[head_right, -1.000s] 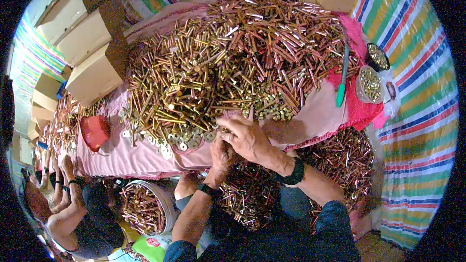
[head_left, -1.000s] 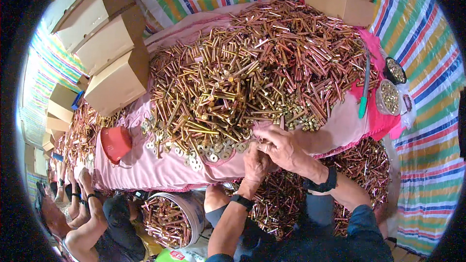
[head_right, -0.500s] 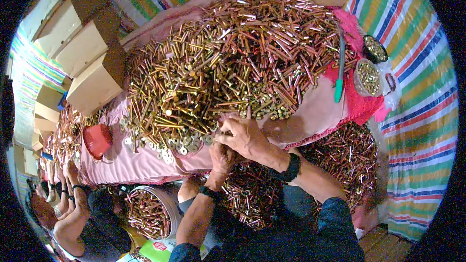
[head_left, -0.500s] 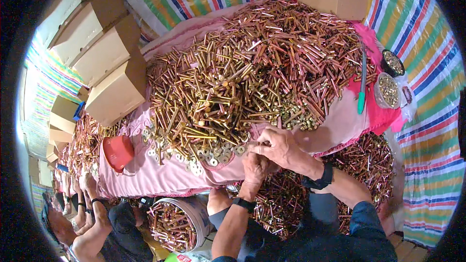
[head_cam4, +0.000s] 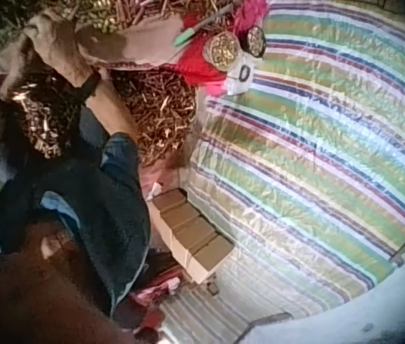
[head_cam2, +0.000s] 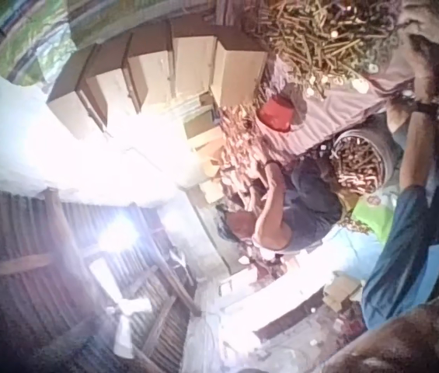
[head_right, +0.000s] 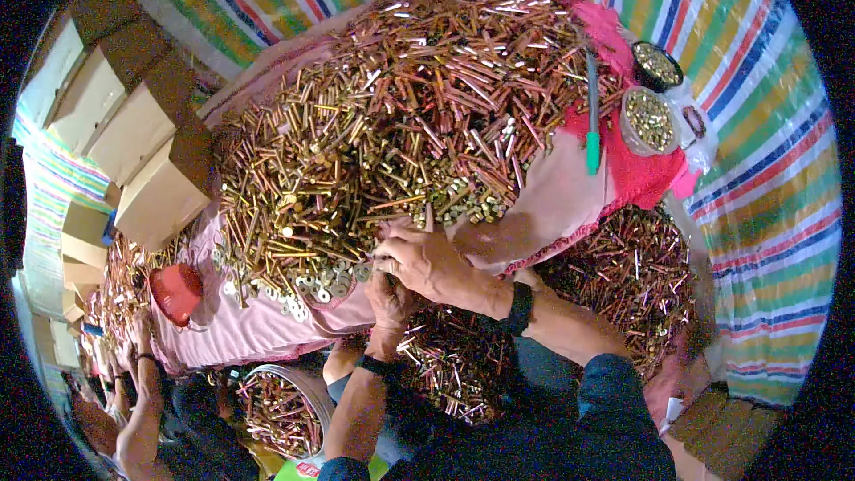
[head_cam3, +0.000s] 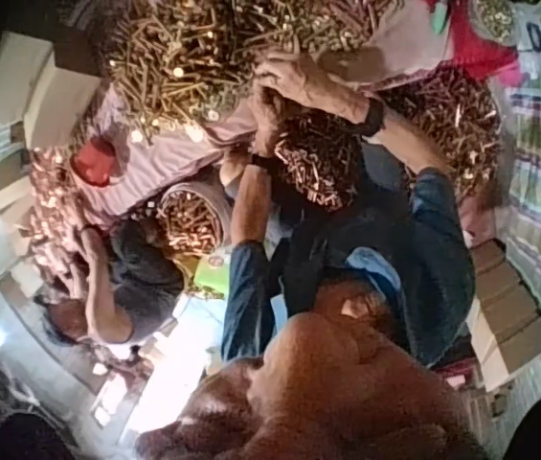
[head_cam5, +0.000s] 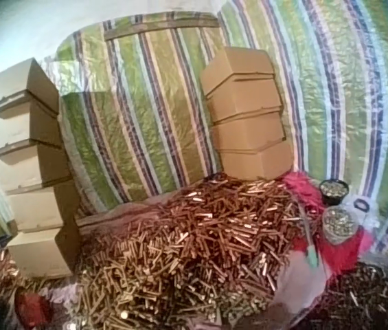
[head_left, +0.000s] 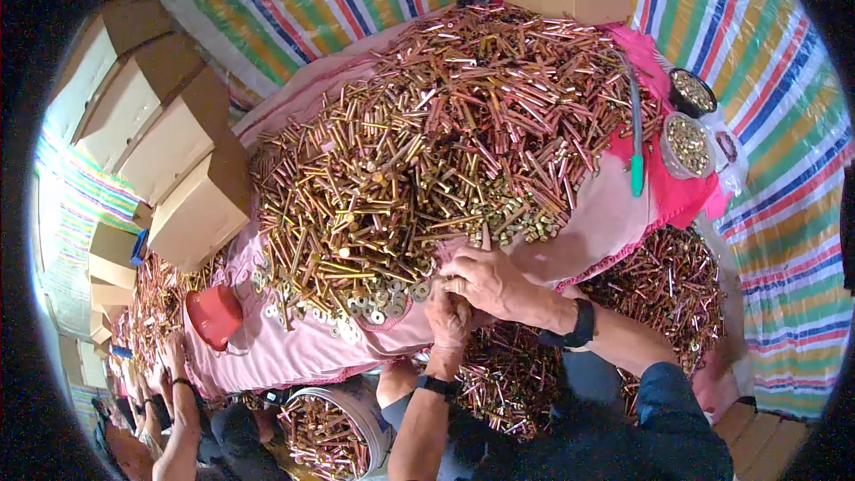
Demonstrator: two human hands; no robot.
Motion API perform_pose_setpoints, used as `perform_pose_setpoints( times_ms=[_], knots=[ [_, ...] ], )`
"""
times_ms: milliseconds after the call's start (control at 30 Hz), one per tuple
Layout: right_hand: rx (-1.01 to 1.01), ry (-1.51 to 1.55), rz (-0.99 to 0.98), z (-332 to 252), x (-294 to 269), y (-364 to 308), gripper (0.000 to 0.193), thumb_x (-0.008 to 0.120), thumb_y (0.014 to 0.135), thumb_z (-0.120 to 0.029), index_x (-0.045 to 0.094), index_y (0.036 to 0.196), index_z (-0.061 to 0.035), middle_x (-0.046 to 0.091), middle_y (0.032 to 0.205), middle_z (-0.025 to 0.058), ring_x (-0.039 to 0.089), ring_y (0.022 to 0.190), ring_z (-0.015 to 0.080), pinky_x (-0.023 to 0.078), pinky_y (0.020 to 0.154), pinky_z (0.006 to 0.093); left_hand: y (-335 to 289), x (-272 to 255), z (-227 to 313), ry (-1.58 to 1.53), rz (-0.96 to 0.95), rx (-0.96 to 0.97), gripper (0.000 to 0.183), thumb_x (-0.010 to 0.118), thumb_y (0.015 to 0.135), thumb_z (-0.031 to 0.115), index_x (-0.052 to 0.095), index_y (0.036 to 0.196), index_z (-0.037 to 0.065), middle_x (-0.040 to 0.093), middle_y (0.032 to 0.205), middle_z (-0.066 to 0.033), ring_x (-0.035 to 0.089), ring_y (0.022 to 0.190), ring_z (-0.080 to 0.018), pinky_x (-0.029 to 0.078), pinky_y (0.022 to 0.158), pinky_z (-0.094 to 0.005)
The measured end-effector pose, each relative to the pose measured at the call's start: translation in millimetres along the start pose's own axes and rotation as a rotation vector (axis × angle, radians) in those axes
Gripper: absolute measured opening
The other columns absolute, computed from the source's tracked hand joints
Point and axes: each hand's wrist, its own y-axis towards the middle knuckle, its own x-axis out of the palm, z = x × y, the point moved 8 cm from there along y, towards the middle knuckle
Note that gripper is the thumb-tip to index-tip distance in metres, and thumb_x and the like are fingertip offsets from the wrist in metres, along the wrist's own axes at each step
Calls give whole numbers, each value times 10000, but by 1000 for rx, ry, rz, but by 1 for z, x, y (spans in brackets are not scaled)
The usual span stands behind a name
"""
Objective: Assembling or sorting metal fuse components for munitions.
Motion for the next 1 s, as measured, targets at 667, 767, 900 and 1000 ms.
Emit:
perform_pose_setpoints(
  times_ms=[667,767,900,1000],
  knots=[
    [581,-102,153,121,-183,-245,262,725,854,-293,714,841,-31,724,847,193,710,800,385,555,723,473,15,-3,10,228,-257,-425,124,600,969,158,624,967,37,618,749,-94,585,587,-175,505,534,-340],
    [651,-6,136,119,-168,-285,286,721,861,-288,685,792,-12,700,764,195,681,714,406,531,662,473,14,-25,23,54,-227,-482,131,570,1000,159,606,970,36,640,785,-83,600,543,-133,528,457,-299],
    [765,-68,52,143,-141,-357,320,718,886,-298,679,824,14,670,743,223,655,690,405,507,650,486,44,-39,74,67,-289,-292,120,597,998,135,594,962,20,653,770,-65,618,525,-130,551,439,-280],
    [1006,183,-51,179,-81,-425,292,696,915,-278,713,893,13,661,763,227,644,707,387,494,667,477,63,-72,101,260,-336,-31,129,629,990,140,611,929,28,667,751,-56,569,471,-100,488,388,-254]
  ],
)
